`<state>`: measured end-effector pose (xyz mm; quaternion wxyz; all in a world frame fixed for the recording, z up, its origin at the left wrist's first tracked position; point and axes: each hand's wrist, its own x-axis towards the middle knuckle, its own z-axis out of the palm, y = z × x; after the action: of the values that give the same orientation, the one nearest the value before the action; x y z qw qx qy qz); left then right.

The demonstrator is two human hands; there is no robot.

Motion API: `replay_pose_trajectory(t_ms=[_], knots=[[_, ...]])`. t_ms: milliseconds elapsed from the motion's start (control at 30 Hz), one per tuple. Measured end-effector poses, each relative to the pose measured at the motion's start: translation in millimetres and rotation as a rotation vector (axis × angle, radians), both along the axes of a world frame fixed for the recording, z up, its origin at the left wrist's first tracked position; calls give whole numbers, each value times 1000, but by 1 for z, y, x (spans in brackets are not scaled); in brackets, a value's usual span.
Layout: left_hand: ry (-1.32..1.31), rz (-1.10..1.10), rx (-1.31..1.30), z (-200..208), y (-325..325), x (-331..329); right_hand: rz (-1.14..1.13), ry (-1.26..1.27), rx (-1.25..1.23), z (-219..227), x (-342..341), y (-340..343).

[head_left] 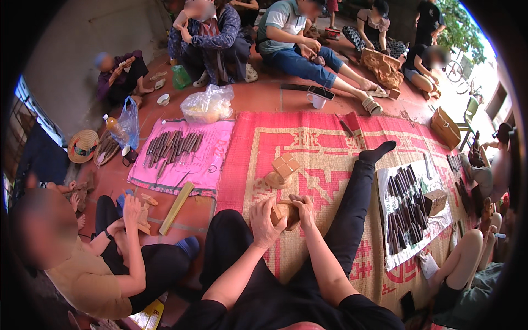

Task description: The person sits on a mat and carves a small wooden object using a knife. They rotate the object and refine its shape with repeated carving motions.

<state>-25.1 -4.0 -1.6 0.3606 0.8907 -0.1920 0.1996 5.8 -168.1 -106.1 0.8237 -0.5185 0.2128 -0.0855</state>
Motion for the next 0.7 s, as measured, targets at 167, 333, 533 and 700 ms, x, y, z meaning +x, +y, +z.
replay_pose_trajectory(t_ms=[167, 333, 533, 700], knots=[[-14, -56, -7, 0, -18, 1, -121, 91, -150, -32, 7, -18], [-80, -1, 3, -6, -7, 6, -69, 215, -177, -6, 11, -24], [-72, 2, -3, -8, -10, 5, 1, 138, 21, -13, 4, -5], [-104, -17, -8, -4, -13, 5, -25, 228, -373, -27, 21, -30]])
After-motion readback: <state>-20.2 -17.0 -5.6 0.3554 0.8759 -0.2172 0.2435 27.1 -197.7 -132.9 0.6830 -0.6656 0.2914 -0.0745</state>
